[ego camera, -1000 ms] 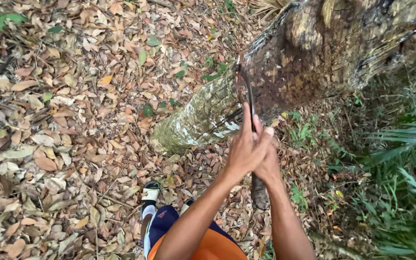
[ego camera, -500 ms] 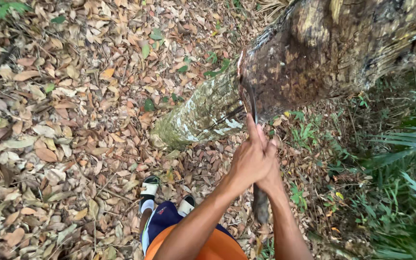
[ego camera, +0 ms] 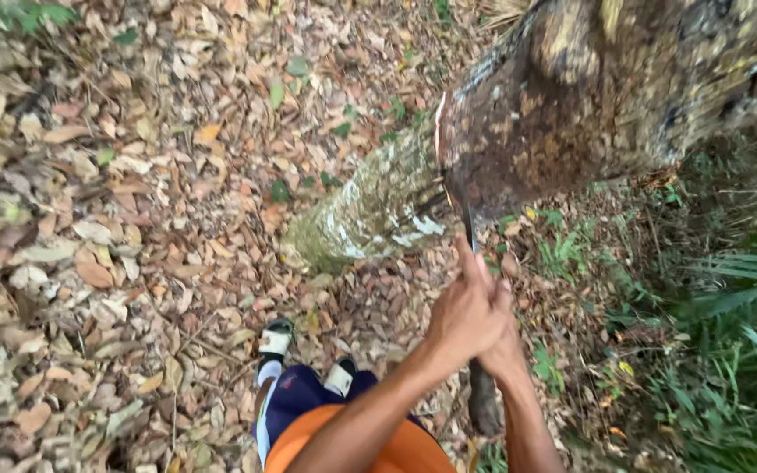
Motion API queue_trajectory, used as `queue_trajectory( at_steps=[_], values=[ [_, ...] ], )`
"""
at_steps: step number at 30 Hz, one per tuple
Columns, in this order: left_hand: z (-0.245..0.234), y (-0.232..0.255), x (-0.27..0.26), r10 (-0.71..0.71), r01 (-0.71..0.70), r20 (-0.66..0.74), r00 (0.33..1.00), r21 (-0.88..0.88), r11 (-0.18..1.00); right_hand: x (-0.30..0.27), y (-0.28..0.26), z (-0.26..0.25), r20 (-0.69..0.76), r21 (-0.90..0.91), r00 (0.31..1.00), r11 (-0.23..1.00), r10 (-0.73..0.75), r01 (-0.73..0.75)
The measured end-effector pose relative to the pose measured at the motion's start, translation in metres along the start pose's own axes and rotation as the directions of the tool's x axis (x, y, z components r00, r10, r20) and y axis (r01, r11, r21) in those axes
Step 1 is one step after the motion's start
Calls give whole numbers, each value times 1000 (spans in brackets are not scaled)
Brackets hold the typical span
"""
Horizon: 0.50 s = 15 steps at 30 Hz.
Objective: The person uses a curved blade to slice into the bark of a rubber tree, allowing the latex to flow into a small cup attached to the trunk.
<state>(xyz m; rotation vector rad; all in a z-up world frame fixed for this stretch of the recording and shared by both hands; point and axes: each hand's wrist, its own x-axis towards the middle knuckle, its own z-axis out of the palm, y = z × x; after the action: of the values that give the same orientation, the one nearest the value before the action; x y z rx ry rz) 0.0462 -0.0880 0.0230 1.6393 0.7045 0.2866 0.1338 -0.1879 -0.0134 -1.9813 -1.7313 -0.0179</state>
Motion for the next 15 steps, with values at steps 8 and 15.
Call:
queue_trajectory(
  at_steps=[8, 15],
  values=[
    [1, -11, 27, -11, -5, -160, 987, -101, 995, 24, 22, 34, 295, 307, 748, 682, 595, -663],
    [37, -22, 31, 31, -18, -342, 939, 42, 999, -2, 67, 37, 142, 293, 950, 905, 277, -307]
  ],
)
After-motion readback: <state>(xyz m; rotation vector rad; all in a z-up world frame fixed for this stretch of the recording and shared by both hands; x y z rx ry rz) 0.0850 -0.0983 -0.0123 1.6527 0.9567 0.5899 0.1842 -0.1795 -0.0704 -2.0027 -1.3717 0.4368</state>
